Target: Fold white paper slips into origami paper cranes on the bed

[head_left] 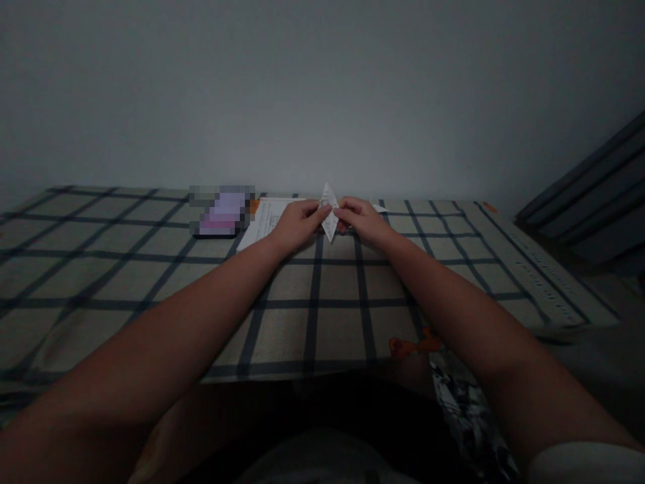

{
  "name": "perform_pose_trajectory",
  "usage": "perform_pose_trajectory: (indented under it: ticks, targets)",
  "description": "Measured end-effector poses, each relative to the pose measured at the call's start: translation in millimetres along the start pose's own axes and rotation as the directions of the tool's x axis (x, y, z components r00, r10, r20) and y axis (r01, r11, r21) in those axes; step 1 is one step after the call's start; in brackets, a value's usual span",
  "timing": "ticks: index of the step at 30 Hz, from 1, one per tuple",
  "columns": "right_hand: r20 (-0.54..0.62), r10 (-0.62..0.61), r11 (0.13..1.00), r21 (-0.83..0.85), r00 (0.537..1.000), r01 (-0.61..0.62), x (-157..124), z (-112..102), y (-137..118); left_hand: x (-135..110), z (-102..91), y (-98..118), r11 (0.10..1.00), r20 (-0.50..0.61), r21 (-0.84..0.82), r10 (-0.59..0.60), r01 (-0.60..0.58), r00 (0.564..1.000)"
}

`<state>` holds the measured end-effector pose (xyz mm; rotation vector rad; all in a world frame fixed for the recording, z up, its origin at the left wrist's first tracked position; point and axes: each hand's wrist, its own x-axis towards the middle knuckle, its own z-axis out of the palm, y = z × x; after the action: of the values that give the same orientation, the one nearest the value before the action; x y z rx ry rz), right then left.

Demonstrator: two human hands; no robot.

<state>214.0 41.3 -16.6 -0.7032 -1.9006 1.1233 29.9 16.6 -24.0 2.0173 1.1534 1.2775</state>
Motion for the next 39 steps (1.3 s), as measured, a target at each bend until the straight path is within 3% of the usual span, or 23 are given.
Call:
perform_pose_trajectory:
  ticks: [8, 15, 22, 31, 39]
  targets:
    - [-0.114, -0.055, 0.990, -0.138, 0.992, 0.039, 1.4, 0.3, 3.5, 2.6, 0.8, -0.6, 0.995, -0.241, -0.041, -0.101, 0.094, 0.965]
    - [-0.110, -0.096, 0.979, -0.188, 0.989, 0.074, 1.4, 0.7, 3.1, 1.3, 2.6, -0.5, 0.985, -0.084, -0.144, -0.106, 0.093, 0.991]
    - [-0.055, -0.075, 0.989, -0.134, 0.996, 0.067, -0.5, 0.2, 1.3, 0.2, 6.1, 0.5, 0.952, -0.037, -0.289, -0.121, 0.105, 0.992]
    - [-0.164, -0.121, 0.990, -0.093, 0.979, 0.107, 0.6, -0.5, 5.4, 5.7, 2.0, -4.5, 0.916, -0.129, -0.343, -0.266, 0.209, 0.955]
    - [-0.042, -0.140, 0.977, -0.169, 0.989, 0.131, -1.6, -2.3, 3.5, 5.0, 2.7, 1.9, 0.772, -0.042, -0.551, -0.404, 0.316, 0.914]
